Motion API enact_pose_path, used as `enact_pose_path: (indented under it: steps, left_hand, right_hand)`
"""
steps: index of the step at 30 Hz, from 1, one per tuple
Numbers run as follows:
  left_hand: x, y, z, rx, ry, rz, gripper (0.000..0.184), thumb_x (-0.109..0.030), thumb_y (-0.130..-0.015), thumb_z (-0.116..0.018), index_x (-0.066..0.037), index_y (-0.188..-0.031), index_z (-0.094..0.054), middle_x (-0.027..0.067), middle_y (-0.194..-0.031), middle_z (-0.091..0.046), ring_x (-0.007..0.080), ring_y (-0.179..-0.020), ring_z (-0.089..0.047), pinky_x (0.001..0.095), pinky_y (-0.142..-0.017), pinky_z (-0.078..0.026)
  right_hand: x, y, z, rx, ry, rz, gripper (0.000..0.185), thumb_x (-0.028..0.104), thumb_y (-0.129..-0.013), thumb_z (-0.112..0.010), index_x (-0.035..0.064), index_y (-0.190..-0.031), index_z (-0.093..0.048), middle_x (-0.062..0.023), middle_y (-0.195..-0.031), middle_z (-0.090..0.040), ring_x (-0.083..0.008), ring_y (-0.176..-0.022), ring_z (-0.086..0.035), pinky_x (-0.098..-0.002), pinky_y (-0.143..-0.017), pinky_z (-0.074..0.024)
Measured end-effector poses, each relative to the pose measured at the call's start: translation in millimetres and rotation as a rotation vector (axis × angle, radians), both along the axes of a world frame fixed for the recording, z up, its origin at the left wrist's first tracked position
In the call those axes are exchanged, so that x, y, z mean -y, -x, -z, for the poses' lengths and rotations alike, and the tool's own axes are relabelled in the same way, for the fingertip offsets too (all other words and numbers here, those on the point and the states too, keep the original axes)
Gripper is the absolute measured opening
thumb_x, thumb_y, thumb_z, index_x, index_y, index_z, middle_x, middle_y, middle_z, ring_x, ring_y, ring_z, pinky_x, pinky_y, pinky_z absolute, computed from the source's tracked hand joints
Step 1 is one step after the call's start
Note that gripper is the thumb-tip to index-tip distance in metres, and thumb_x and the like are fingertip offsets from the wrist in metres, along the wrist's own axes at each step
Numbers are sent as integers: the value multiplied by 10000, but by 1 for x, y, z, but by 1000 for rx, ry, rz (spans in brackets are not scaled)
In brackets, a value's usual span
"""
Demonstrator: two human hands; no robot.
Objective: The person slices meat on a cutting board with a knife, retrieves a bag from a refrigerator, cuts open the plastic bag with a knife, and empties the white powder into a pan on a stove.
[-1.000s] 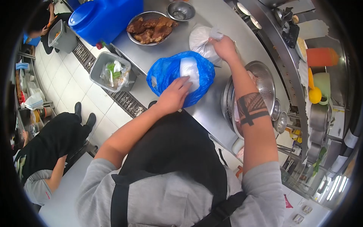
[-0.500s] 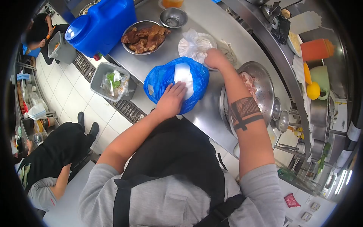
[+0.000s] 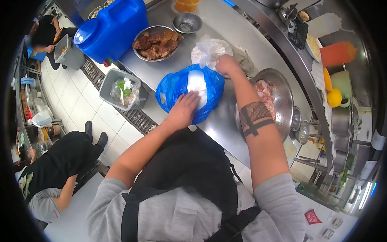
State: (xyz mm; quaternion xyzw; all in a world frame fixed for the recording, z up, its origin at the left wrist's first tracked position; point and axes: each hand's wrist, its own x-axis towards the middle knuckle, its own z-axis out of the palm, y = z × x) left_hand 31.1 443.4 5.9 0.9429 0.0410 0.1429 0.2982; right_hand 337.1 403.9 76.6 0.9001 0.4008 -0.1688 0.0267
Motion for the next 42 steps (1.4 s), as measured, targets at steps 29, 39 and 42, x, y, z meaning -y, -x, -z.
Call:
enact_pose_path:
  steps: [29,39,42]
  left_hand:
    - [-13,98,1,155,406,-369,155,-47,-905,-672,-10,-1040,-738,156,-1125,-727,381,-1053,-671,453,-949,-536]
    - [-62,-9,-45,332,2118,-39,627,-288,-990,-718,20,-1480,-475,180,-1415,-603,264,-1311,-590,401,-1101,-485]
    - [-58,-20,-73,375,2396,241,709,-253,-958,-747,22,-1517,-408,179,-1453,-568,275,-1345,-562,422,-1128,-466]
  right_hand:
    - [-30,-37,-62,-399,-597,254,225,167,-899,-744,-41,-986,-747,-79,-912,-742,-192,-861,-671,-365,-806,-518]
    - [7,46,-149,-1383,-1220,178,201,154,-1045,-598,-28,-1073,-679,-96,-1033,-725,-189,-973,-676,-353,-936,-514]
    - [14,56,-138,-1553,-1256,166,254,141,-1052,-555,-53,-1193,-637,-159,-1198,-707,-250,-1145,-666,-395,-1060,-503]
